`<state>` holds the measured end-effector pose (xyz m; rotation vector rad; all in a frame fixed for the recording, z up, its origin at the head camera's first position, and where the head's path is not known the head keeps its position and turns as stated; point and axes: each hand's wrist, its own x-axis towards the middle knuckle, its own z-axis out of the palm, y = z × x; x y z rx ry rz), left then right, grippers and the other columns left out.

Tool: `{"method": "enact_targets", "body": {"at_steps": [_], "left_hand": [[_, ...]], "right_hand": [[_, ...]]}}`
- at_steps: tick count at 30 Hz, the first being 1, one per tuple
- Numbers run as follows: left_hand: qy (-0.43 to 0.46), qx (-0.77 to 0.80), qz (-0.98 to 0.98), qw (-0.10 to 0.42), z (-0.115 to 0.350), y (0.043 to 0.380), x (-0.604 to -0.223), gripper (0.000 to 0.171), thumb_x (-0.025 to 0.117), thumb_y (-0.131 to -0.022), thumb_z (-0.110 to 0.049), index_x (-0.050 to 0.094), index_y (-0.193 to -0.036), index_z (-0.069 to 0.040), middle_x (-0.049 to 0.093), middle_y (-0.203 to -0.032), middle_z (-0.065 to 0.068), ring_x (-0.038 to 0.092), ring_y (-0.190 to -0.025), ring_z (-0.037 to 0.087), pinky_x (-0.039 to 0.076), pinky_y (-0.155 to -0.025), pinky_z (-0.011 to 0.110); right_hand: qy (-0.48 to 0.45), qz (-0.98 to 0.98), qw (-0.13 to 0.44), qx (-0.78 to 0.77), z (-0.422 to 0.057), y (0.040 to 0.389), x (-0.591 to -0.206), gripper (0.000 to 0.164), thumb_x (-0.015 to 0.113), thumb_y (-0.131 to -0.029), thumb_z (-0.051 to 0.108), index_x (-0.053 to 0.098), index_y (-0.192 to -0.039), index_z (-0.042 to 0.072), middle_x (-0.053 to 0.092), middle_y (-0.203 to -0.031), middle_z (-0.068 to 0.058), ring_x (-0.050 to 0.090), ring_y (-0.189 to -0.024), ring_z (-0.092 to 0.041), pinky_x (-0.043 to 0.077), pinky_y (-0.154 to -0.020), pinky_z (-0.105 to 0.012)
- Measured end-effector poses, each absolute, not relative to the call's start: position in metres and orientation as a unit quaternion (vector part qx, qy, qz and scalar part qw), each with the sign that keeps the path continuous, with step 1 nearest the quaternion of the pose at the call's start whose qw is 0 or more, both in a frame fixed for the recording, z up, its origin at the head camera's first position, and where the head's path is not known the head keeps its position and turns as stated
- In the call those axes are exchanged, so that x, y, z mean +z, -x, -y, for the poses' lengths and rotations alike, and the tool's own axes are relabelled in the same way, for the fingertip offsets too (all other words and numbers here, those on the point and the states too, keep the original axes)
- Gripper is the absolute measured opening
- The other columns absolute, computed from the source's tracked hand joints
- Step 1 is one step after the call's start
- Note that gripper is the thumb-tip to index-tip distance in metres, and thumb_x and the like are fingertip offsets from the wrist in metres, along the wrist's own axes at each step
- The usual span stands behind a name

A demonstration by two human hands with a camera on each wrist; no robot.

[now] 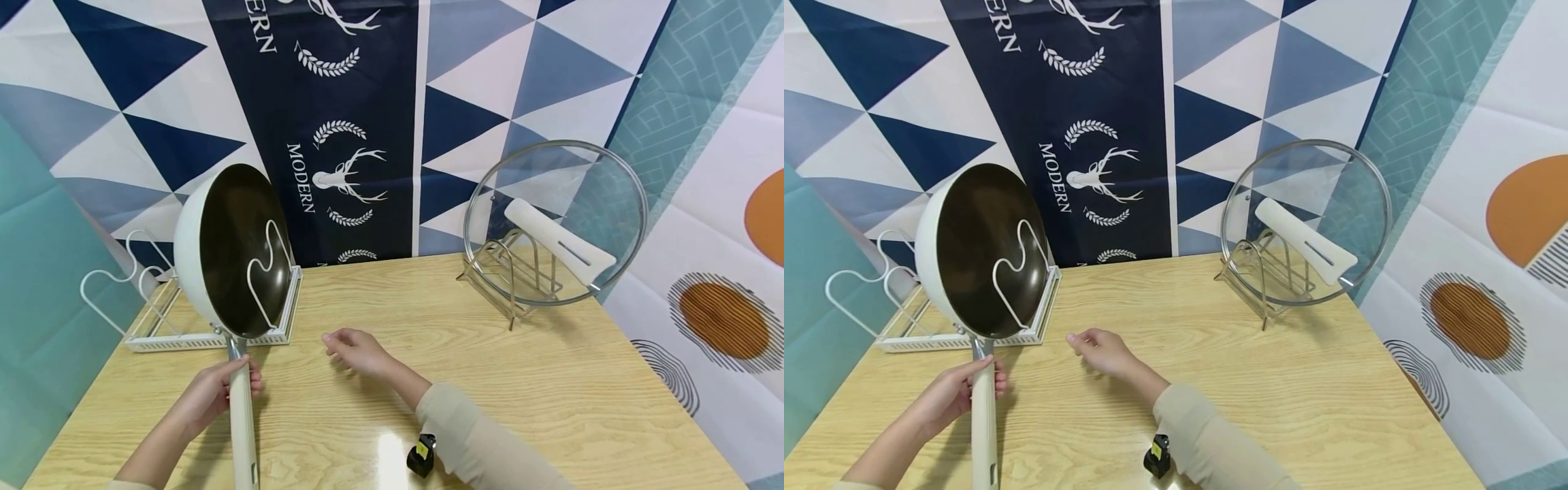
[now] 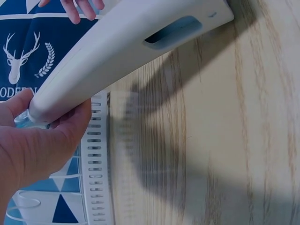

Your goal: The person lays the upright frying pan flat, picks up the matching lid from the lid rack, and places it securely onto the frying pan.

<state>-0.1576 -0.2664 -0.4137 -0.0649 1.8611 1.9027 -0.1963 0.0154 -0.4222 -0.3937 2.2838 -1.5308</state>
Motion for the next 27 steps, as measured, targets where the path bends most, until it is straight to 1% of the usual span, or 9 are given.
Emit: {"method": "enact_targets", "body": {"at_steps": [6,13,20,27], "left_hand": [[0.014,0.689,-0.680,0.250,0.267,0.159,-0.411,0.027,0.039,-0.103,-0.032,0.061,-0.095,-0.019,0.070,-0.085,-0.008,0.068,-0.082,0.004,0.056,-0.081,0.024],[0.016,0.684,-0.682,0.258,0.267,0.160,-0.412,0.026,0.039,-0.103,-0.030,0.061,-0.095,-0.019,0.070,-0.084,-0.009,0.068,-0.084,0.004,0.056,-0.083,0.024],[0.009,0.684,-0.681,0.263,0.269,0.162,-0.412,0.026,0.039,-0.103,-0.029,0.062,-0.096,-0.019,0.071,-0.085,-0.009,0.069,-0.084,0.005,0.056,-0.083,0.025],[0.018,0.681,-0.684,0.262,0.271,0.161,-0.411,0.025,0.040,-0.103,-0.028,0.063,-0.094,-0.022,0.071,-0.084,-0.010,0.069,-0.084,0.005,0.056,-0.083,0.025]], "right_hand": [[0.132,-0.811,0.189,-0.538,-0.012,0.193,-0.422,0.050,0.044,-0.100,0.046,0.058,-0.124,0.004,0.069,-0.113,-0.013,0.066,-0.102,-0.030,0.057,-0.082,-0.039],[0.134,-0.804,0.204,-0.542,-0.012,0.191,-0.426,0.051,0.043,-0.100,0.048,0.059,-0.122,0.005,0.069,-0.111,-0.011,0.066,-0.102,-0.028,0.057,-0.083,-0.039],[0.138,-0.790,0.218,-0.557,-0.011,0.190,-0.430,0.054,0.042,-0.100,0.048,0.059,-0.122,0.001,0.068,-0.111,-0.013,0.067,-0.101,-0.030,0.057,-0.084,-0.040],[0.141,-0.783,0.222,-0.564,-0.007,0.188,-0.433,0.054,0.042,-0.100,0.046,0.060,-0.121,-0.001,0.069,-0.108,-0.015,0.068,-0.097,-0.030,0.058,-0.083,-0.038]]}}
